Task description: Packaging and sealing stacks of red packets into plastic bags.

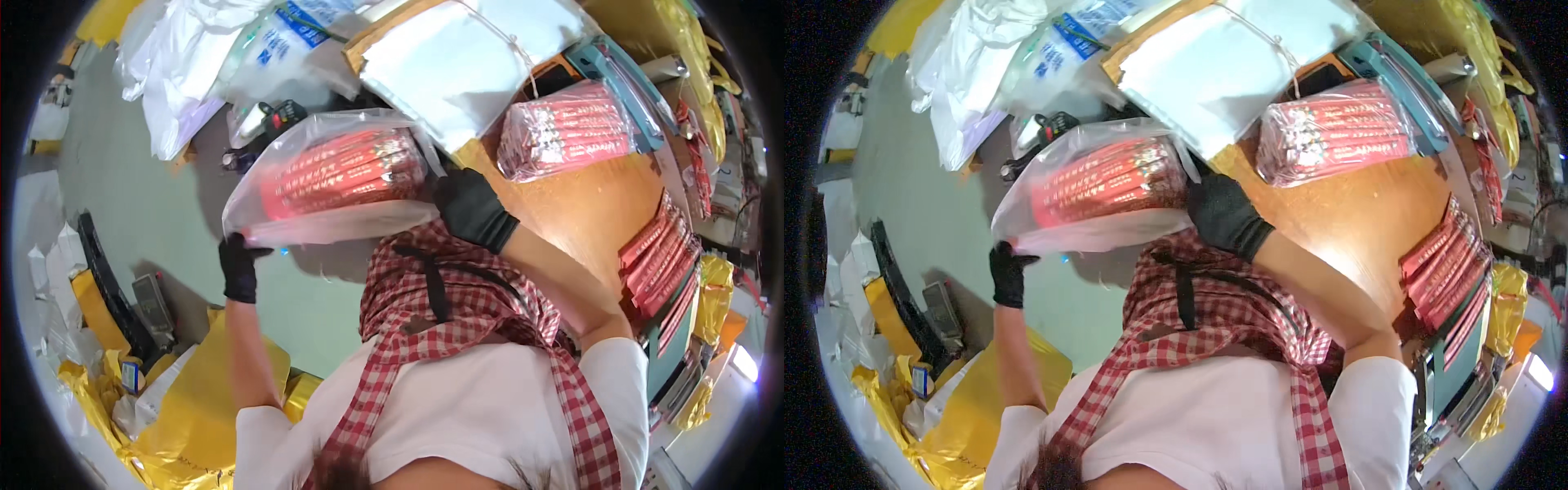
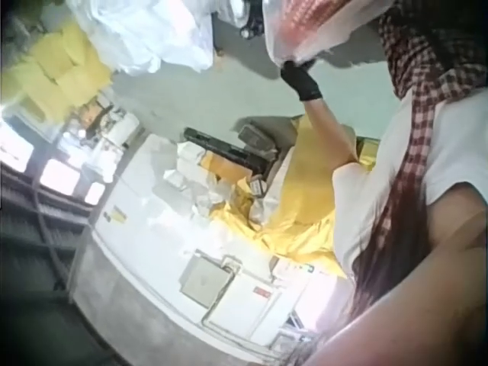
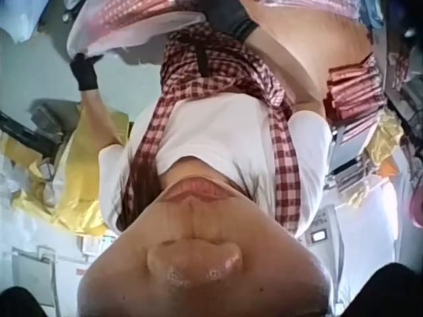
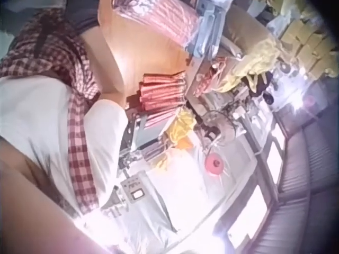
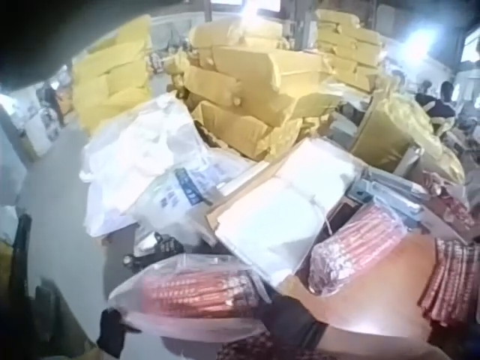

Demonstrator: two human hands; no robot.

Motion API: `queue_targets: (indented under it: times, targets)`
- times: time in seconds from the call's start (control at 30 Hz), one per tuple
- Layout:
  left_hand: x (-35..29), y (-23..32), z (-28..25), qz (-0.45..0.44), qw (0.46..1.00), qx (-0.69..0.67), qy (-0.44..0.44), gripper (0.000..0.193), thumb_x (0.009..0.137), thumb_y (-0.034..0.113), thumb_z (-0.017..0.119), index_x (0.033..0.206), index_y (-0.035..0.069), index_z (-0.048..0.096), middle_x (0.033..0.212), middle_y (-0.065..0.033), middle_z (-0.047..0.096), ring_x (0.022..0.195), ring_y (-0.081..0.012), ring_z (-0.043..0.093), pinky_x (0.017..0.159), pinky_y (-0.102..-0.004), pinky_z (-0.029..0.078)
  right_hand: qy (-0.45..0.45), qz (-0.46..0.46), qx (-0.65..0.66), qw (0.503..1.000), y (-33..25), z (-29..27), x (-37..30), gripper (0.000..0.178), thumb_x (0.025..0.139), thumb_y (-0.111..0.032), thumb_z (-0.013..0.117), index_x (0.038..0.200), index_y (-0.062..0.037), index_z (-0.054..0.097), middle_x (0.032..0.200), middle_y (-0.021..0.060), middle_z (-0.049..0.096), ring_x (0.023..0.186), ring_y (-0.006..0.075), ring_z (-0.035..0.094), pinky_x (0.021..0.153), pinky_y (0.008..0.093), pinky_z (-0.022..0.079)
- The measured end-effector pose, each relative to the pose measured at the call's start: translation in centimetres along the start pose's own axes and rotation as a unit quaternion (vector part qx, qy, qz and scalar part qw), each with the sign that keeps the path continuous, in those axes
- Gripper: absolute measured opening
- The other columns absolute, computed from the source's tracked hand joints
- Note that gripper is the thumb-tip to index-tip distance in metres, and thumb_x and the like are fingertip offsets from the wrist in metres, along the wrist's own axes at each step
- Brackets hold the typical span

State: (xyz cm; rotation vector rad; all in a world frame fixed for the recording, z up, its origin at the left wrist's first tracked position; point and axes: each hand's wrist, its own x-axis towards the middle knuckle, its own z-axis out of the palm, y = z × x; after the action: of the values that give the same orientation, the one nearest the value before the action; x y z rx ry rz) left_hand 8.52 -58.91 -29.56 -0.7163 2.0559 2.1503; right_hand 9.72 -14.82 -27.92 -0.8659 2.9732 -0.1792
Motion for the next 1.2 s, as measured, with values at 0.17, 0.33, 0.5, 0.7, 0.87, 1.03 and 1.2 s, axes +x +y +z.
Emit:
queue_targets:
  times: [0.17,0.33,0.5,0.7,0.87,1.03,1.2]
  targets:
    - [4.0,-0.3,-1.3,-0.211,0.950,0.201,-0.110,0.028,0.088,0.021,0.054,0.102,-0.003,0.054,0.091,-0.0141,0.059,0.074,-0.0284,0.065,0.063,-0.0448,0.060,0.217,0.252,0.298,0.895,2.2,-0.4,-1.8,0.010,0.079,-0.008,0.053,0.083,-0.0042,0.061,0.081,0.0109,0.061,0.077,0.0250,0.060,0.070,0.0364,0.048]
    - [0.1,-1.7,-2.6,-0.071,0.993,0.016,-0.095,0.030,0.085,0.023,0.065,0.105,0.004,0.053,0.093,-0.0073,0.055,0.087,-0.0233,0.058,0.069,-0.0478,0.060,0.483,0.500,0.176,0.697,9.9,-5.4,-9.9,0.027,0.090,-0.026,0.060,0.103,-0.0023,0.056,0.087,0.0088,0.059,0.073,0.0240,0.056,0.069,0.0376,0.048]
    - [-0.8,0.1,-0.6,-0.059,0.989,0.114,-0.070,0.034,0.088,0.027,0.062,0.105,-0.001,0.052,0.088,-0.0085,0.057,0.071,-0.0218,0.061,0.064,-0.0409,0.060,0.262,0.481,0.711,0.442,16.3,-6.3,-7.4,0.049,0.085,-0.039,0.065,0.119,-0.0051,0.053,0.119,0.0152,0.059,0.109,0.0325,0.058,0.084,0.0568,0.051]
    - [-4.7,3.4,1.7,-0.022,0.992,0.110,-0.064,0.027,0.092,0.028,0.056,0.082,0.004,0.050,0.073,-0.0046,0.053,0.056,-0.0172,0.058,0.054,-0.0335,0.055,0.380,0.407,0.712,0.429,18.0,1.2,-13.8,0.056,0.087,-0.026,0.060,0.136,-0.0036,0.041,0.136,0.0129,0.047,0.123,0.0302,0.046,0.105,0.0463,0.038]
    - [-5.4,2.3,1.6,-0.021,0.997,0.061,-0.047,0.028,0.094,0.029,0.053,0.093,0.002,0.059,0.072,-0.0032,0.060,0.057,-0.0124,0.059,0.053,-0.0235,0.044,0.502,0.306,0.546,0.597,5.0,-11.1,-6.5,0.050,0.082,-0.012,0.063,0.128,0.0015,0.047,0.119,0.0149,0.057,0.100,0.0265,0.059,0.082,0.0402,0.053]
    - [-6.0,1.1,1.9,0.023,0.999,0.023,-0.042,0.029,0.096,0.030,0.050,0.096,0.003,0.059,0.069,-0.0020,0.057,0.059,-0.0105,0.056,0.053,-0.0238,0.041,0.187,0.094,0.446,0.870,-5.9,-12.3,8.6,0.033,0.087,-0.005,0.057,0.120,-0.0041,0.061,0.086,-0.0028,0.062,0.077,0.0147,0.060,0.065,0.0280,0.046]
    - [-4.4,-3.6,-0.3,0.143,0.988,-0.044,0.042,0.028,0.095,0.030,0.053,0.096,0.002,0.056,0.077,-0.0061,0.059,0.061,-0.0165,0.059,0.055,-0.0305,0.050,0.256,-0.106,0.326,0.904,-11.8,-3.5,14.3,0.063,0.064,-0.019,0.075,0.117,0.0031,0.049,0.092,0.0191,0.061,0.087,0.0357,0.061,0.074,0.0428,0.050]
